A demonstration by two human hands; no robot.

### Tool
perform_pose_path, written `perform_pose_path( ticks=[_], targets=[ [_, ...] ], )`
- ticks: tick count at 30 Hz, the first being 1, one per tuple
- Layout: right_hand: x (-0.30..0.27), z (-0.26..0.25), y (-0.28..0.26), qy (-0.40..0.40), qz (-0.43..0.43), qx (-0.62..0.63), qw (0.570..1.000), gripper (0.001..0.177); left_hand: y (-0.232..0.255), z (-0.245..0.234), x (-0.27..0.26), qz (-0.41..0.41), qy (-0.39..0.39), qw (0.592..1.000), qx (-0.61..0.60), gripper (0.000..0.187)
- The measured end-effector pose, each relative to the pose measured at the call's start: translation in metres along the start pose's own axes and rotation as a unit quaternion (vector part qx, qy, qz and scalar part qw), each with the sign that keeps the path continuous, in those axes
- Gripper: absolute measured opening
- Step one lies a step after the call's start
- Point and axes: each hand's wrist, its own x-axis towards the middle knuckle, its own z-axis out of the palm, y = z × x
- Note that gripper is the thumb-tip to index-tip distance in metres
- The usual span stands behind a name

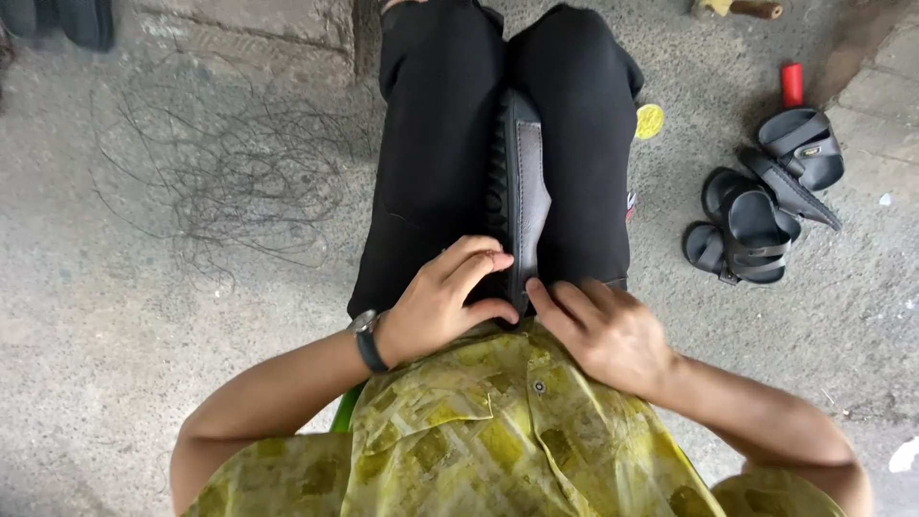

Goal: Hand-sewing the sole of a shoe using a needle and thread to repair it.

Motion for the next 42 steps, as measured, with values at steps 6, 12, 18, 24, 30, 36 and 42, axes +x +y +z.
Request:
perform_pose_path(
  ticks=[6, 12, 18, 24, 30, 36, 42],
  targets=[
    [0.003, 0.019, -0.002, 0.073, 0.031, 0.089, 0.993, 0.028, -0.001, 0.005, -0.012, 0.023, 0.009, 0.989, 0.145, 0.043],
    [-0.012, 0.027, -0.001, 0.123, 0.082, 0.189, 0.971, 0.022, 0.04, -0.03, 0.001, -0.173, -0.081, 0.872, -0.451, 0.002],
    [-0.007, 0.002, 0.002, 0.109, 0.058, 0.11, 0.986, 0.021, 0.002, 0.017, -0.025, -0.277, -0.042, 0.873, -0.399, 0.027],
    [-0.013, -0.065, 0.024, -0.083, 0.061, -0.115, 0.988, 0.047, 0.019, 0.008, -0.01, -0.032, -0.082, 0.996, 0.002, 0.041],
    [-0.001, -0.023, 0.012, 0.074, 0.026, 0.157, 0.984, 0.02, 0.017, 0.008, -0.004, 0.21, 0.056, 0.97, 0.104, 0.015],
    [-0.034, 0.004, 0.005, 0.114, 0.104, 0.438, 0.886, 0.028, 0.009, 0.007, -0.013, 0.288, 0.089, 0.945, 0.131, 0.017],
    [-0.029, -0.011, 0.01, 0.117, 0.088, 0.292, 0.945, 0.022, 0.006, 0.013, -0.015, 0.259, 0.091, 0.955, 0.108, 0.016]
  ],
)
